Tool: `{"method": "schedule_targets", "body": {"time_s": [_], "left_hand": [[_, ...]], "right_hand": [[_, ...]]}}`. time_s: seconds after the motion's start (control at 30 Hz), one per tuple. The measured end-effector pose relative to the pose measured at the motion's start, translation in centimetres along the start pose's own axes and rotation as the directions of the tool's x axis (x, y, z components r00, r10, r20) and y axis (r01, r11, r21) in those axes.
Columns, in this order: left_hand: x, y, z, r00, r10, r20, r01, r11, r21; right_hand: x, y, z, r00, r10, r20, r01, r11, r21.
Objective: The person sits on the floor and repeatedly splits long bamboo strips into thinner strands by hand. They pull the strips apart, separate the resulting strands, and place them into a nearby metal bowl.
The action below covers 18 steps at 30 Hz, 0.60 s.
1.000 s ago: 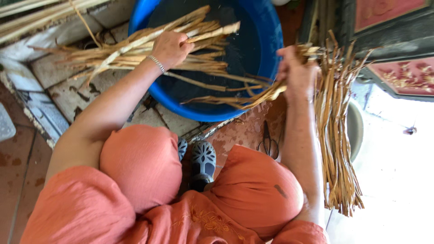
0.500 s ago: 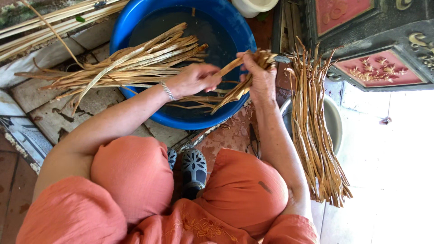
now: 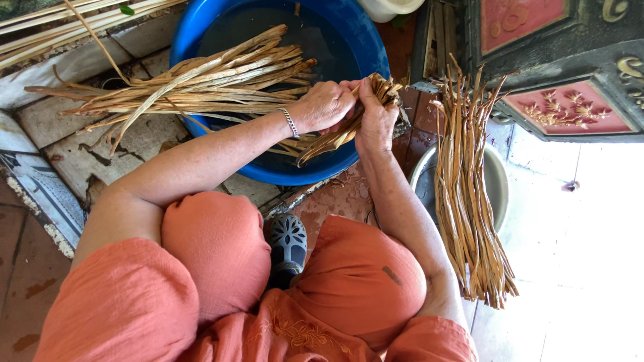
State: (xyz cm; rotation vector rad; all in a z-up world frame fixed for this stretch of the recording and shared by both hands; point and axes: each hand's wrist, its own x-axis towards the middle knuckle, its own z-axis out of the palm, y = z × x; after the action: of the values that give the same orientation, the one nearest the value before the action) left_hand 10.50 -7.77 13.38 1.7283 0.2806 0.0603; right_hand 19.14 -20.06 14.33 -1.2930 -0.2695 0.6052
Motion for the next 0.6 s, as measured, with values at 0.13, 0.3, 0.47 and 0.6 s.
{"method": "schedule_targets", "body": {"time_s": [0.13,0.3,0.47,0.6], "left_hand": [[-0.2,0.2,-0.3,0.994,-0.095,0.061,0.104,0.983,-0.15],[-1.4,-0.3,0.1,0.975,-0.169,0.141,0.197,0.957,-0.214],[-2.5,-0.7,0.1,0.963,-0.229,0.144,0.253,0.95,-0.181],[-2.8,-0.9,0.1,0.961,-0.197,0.194,0.237,0.948,-0.211]], "right_hand": [[0.5,-0.1,-0.2,0.998,-0.013,-0.064,0.01,0.999,-0.04],[1.1,-1.8,-1.1,0.979,-0.002,-0.203,-0.048,0.97,-0.24],[1.7,-1.9,-1.8,0.955,0.041,-0.295,-0.073,0.993,-0.096],[2.6,-2.3,-3.0,0.928,0.028,-0.372,-0.086,0.986,-0.14]]}}
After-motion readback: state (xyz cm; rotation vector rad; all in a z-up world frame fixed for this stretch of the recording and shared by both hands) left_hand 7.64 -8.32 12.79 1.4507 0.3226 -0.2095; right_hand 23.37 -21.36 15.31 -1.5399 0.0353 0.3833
